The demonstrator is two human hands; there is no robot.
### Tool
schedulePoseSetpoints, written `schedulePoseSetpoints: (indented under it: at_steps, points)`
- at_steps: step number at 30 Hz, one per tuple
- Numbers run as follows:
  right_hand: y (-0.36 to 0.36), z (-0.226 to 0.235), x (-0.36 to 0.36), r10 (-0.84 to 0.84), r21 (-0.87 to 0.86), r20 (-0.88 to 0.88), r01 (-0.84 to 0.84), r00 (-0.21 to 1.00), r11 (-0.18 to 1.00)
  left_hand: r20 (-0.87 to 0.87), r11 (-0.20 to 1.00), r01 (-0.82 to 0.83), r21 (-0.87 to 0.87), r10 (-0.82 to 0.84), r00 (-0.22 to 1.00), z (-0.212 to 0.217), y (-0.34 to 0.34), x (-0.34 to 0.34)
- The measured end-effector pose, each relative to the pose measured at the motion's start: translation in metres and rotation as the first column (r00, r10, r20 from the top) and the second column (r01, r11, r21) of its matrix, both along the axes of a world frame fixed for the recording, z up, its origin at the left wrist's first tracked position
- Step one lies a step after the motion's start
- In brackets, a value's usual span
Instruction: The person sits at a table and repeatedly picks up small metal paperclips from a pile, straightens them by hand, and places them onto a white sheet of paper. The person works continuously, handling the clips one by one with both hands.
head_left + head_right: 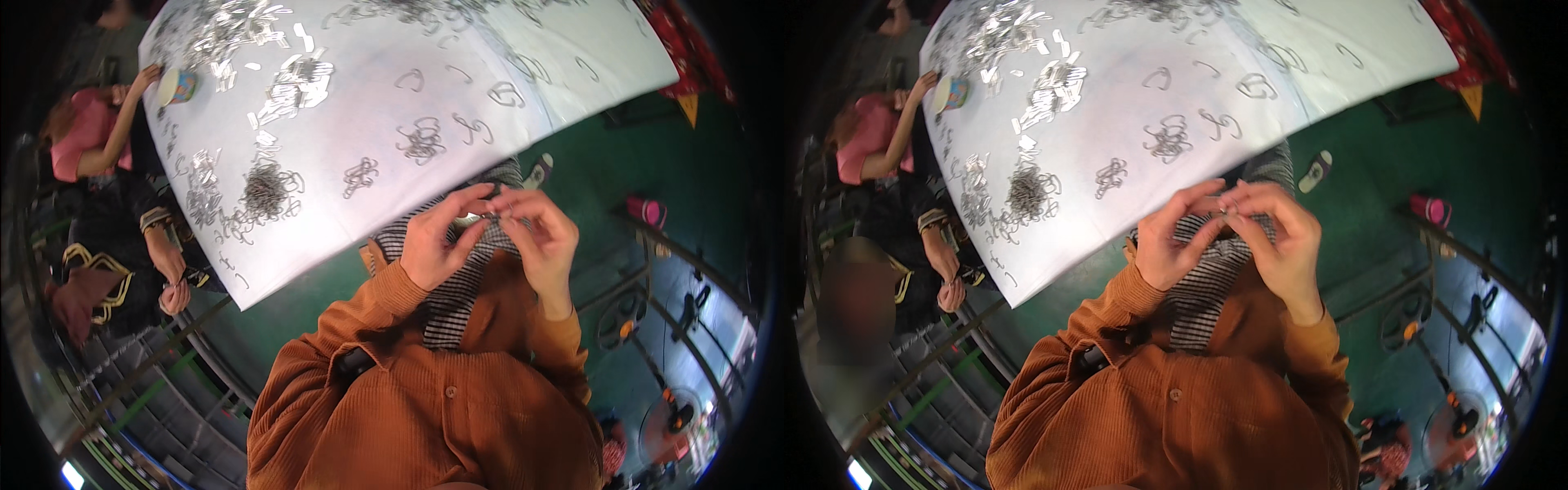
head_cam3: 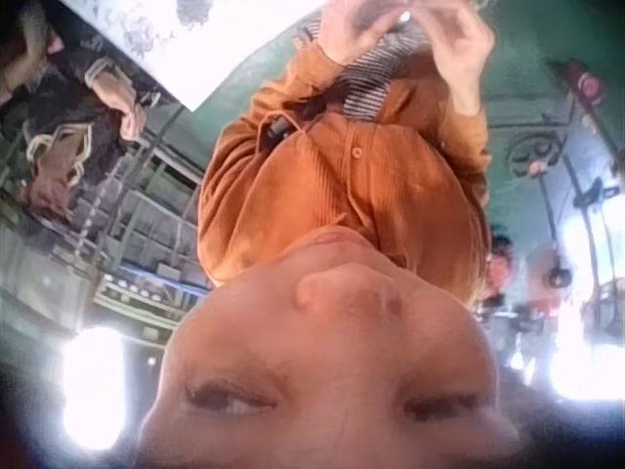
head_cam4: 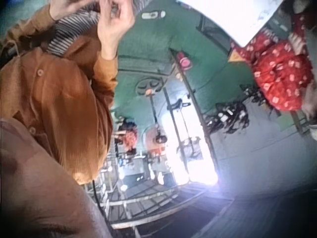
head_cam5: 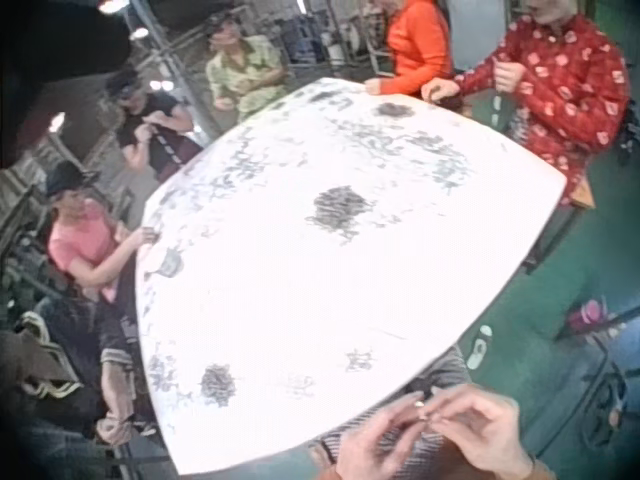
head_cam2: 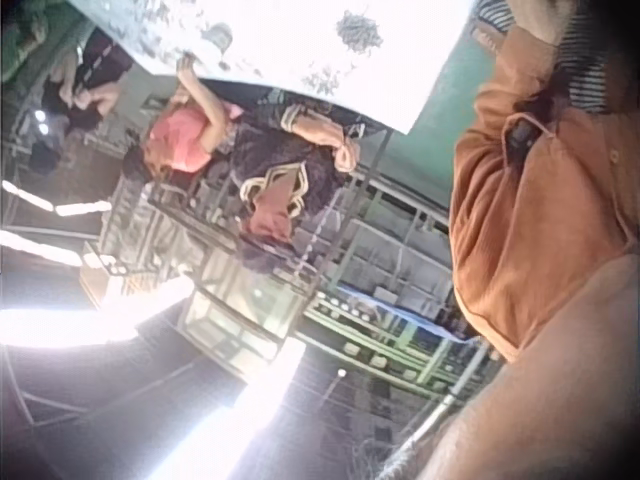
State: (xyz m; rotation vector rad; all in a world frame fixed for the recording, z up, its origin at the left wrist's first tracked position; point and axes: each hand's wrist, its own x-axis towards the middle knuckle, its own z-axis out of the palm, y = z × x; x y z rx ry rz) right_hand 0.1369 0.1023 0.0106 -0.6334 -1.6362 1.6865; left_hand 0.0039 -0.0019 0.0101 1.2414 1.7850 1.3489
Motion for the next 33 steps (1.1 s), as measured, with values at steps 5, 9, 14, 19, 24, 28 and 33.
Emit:
schedulePoseSetpoints:
  at_steps: [5, 9, 14, 19, 24, 28, 33]
  points:
    - [-0.007, 0.002, 0.002, 0.004, -0.006, -0.008, -0.004, 1.000, 1.000, -0.295, 0.965, -0.264, -0.007, 0.250, 0.922, -0.024, -0.008, -0.084]
    - [-0.008, 0.005, 0.004, 0.024, 0.029, 0.009, -0.024, 1.000, 0.999, -0.521, 0.841, -0.541, 0.010, 0.466, 0.715, -0.045, -0.006, -0.182]
    - [-0.008, 0.005, 0.001, 0.002, 0.086, 0.037, -0.005, 0.999, 0.996, -0.562, 0.768, -0.625, -0.139, 0.458, 0.688, -0.059, 0.025, -0.231]
    - [-0.012, 0.006, -0.005, -0.010, 0.162, 0.059, 0.001, 0.998, 0.987, -0.674, 0.753, -0.604, -0.261, 0.306, 0.673, -0.061, 0.038, -0.247]
    - [-0.014, 0.005, -0.007, 0.040, 0.159, 0.085, -0.053, 0.996, 0.986, -0.719, 0.733, -0.618, -0.284, 0.264, 0.643, -0.053, 0.033, -0.241]
    - [-0.014, 0.000, -0.009, 0.034, 0.172, 0.103, -0.052, 0.994, 0.984, 0.297, 0.967, -0.178, -0.181, 0.226, 0.928, -0.015, 0.028, -0.153]
    - [-0.009, 0.001, -0.012, 0.028, 0.193, 0.139, -0.055, 0.990, 0.980, 0.629, 0.993, 0.037, -0.114, 0.043, 0.776, 0.011, 0.016, -0.050]
